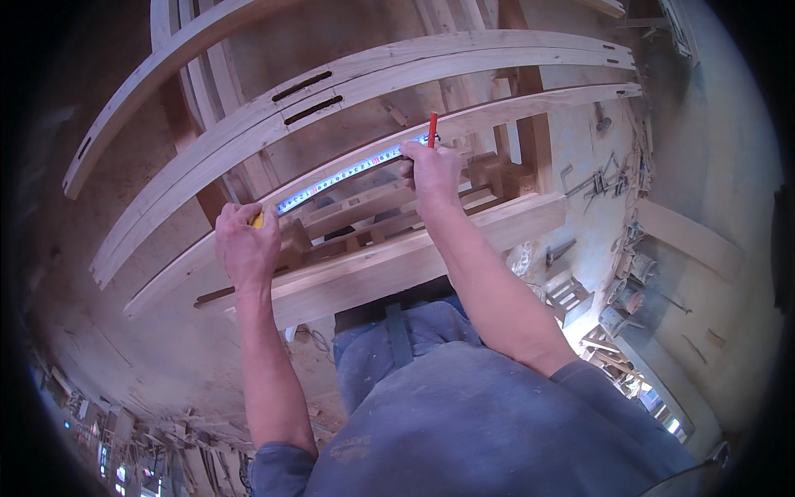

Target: The person walks through a woodworking shop and measures several wooden planks and a curved wooden frame using a tape measure and pencil, marking measurements on the wood. The person then moves to a table saw and measures a plank on the saw table.

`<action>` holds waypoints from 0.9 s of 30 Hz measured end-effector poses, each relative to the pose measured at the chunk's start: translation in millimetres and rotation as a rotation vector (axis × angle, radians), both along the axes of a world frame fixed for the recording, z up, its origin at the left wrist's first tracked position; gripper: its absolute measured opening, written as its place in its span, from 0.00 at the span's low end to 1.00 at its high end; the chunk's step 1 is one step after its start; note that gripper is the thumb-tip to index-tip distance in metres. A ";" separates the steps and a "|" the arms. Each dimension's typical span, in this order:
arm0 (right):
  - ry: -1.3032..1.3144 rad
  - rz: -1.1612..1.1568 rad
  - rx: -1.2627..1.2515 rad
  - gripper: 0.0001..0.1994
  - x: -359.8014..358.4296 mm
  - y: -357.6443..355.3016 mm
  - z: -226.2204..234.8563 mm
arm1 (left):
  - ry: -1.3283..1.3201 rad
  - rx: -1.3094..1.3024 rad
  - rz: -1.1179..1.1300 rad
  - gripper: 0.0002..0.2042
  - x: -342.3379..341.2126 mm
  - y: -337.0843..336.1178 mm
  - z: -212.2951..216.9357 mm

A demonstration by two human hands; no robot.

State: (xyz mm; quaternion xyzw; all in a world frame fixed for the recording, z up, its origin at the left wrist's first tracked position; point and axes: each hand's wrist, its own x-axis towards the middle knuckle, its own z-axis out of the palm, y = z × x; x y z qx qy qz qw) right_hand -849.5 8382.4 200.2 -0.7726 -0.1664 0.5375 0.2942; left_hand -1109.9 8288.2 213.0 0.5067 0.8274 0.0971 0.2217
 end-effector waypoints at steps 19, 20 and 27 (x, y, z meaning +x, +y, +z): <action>-0.075 -0.018 0.059 0.10 -0.7 0.5 -13.0 | -0.022 0.011 0.098 0.14 9.4 3.5 -2.8; -0.084 -0.021 0.067 0.10 -1.2 0.8 -13.5 | -0.012 -0.012 0.095 0.14 10.0 5.0 -2.0; -0.152 -0.006 0.078 0.10 -2.5 0.5 -19.3 | 0.047 -0.148 0.103 0.16 13.6 11.9 1.3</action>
